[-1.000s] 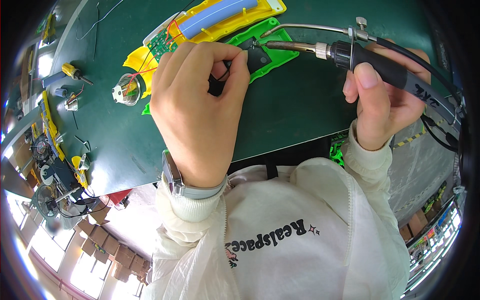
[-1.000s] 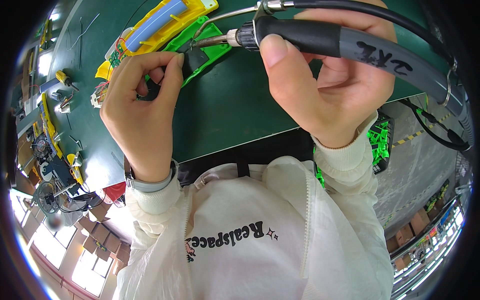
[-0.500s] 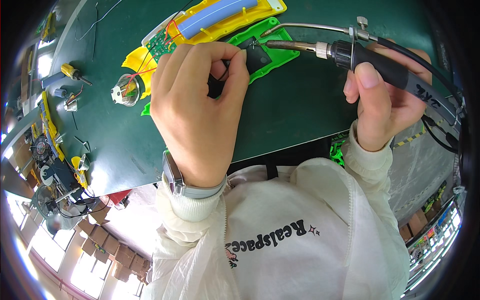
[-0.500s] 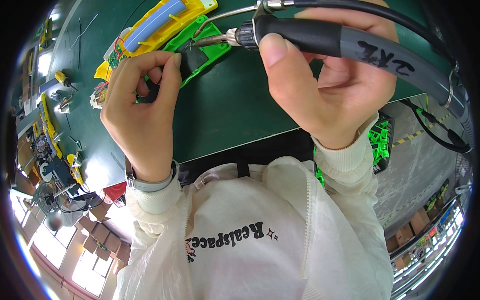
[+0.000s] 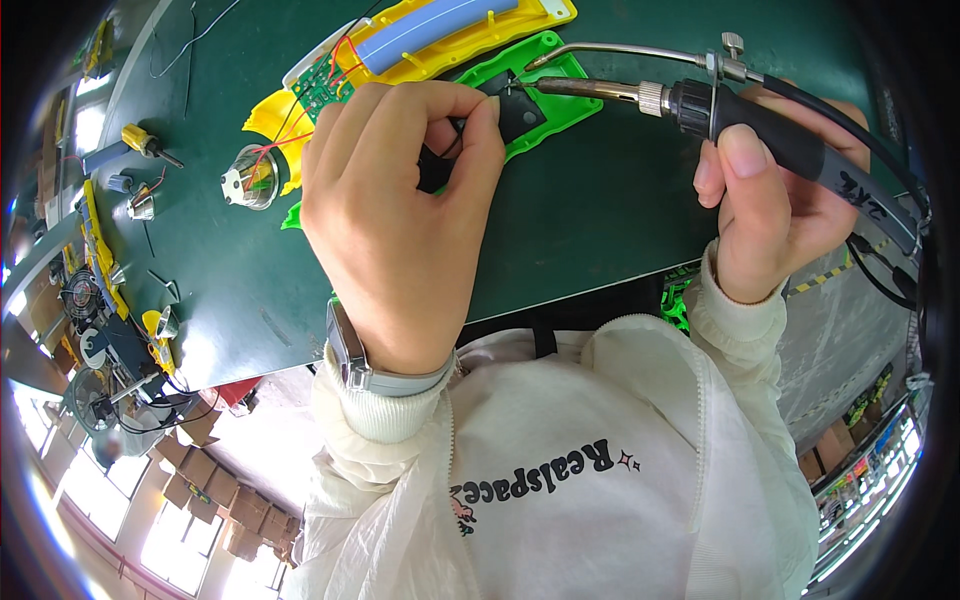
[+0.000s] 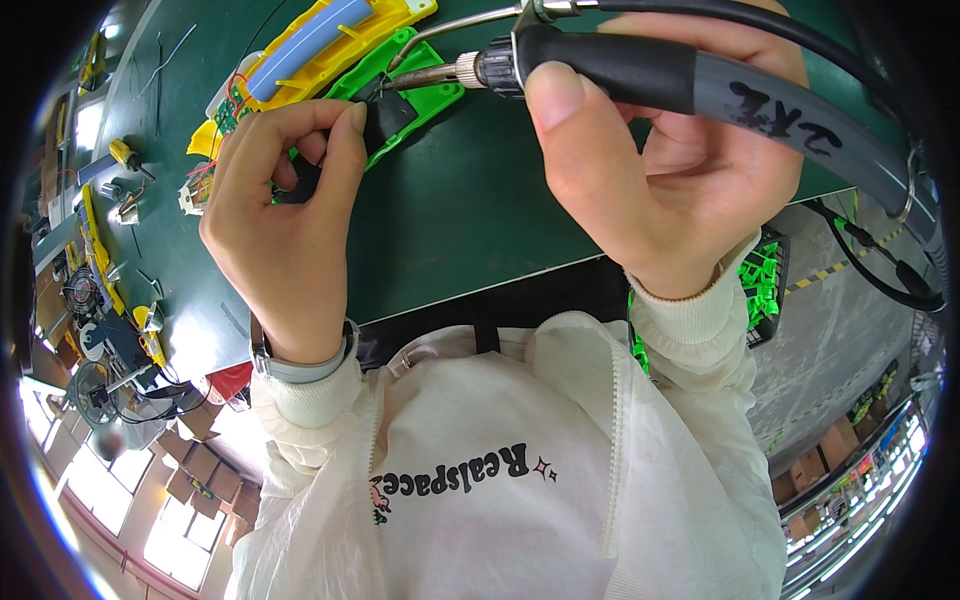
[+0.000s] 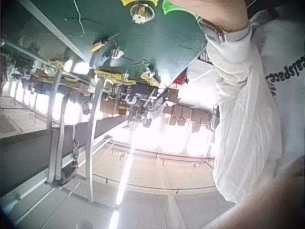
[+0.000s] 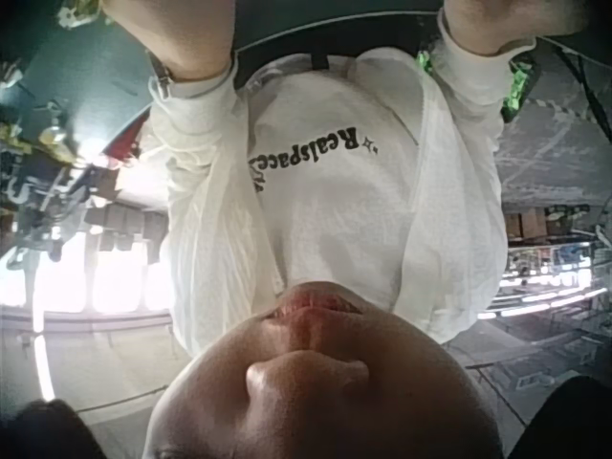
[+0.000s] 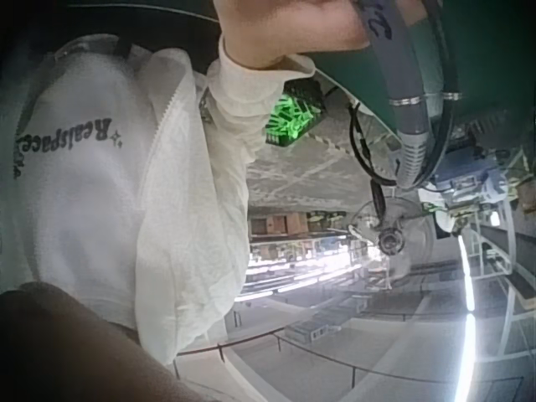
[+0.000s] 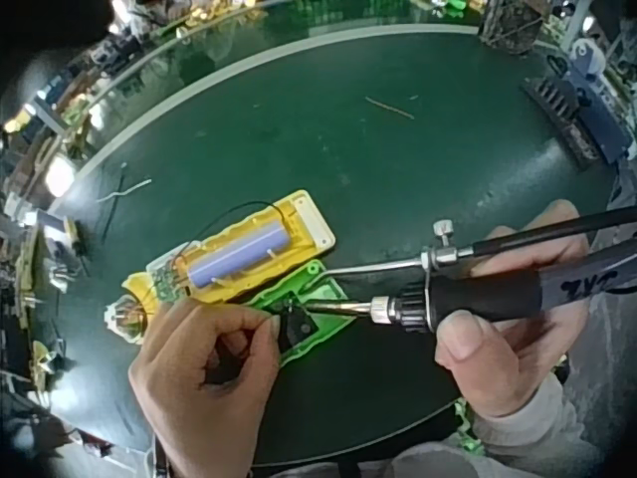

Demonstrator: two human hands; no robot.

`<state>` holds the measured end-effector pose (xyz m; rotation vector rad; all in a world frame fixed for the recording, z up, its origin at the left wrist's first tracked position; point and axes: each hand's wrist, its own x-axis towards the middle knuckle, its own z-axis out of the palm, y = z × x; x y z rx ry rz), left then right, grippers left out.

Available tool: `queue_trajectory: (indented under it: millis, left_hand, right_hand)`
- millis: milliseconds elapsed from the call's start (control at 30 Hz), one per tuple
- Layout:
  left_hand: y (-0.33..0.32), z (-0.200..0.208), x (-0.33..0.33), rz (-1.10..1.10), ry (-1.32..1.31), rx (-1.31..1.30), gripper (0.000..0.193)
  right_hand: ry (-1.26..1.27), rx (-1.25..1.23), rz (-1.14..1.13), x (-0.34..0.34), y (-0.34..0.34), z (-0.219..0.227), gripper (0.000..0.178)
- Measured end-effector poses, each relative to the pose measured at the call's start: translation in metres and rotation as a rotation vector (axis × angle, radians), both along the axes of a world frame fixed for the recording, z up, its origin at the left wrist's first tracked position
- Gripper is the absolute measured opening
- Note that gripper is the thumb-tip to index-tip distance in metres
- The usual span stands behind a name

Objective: Soldering wires to a circuit board and assembling a plastic lighting fixture.

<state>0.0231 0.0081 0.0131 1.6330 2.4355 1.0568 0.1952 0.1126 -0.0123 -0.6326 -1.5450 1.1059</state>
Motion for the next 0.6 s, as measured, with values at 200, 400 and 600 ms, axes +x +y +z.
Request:
queue_trajectory:
  millis: [200, 400, 600]
  left_hand:
    - [0.0008, 0.0013, 0.0007, 0.002, -0.016, -0.004, 0.008]
    - [0.0015, 0.0016, -0.0005, -0.006, -0.027, -0.010, 0.008]
    - [0.0010, 0.0008, 0.0003, 0.003, -0.025, -0.006, 0.008]
  right_hand:
    - [0.017, -0.012, -0.004, -0.0006, 0.0004, 0.0004, 0.032]
    - [-0.003, 0.003, 0.000, -0.0017, -0.0002, 0.0005, 0.032]
    - [-0.009, 0.003, -0.009, -0.0019, 0.0001, 0.0021, 0.032]
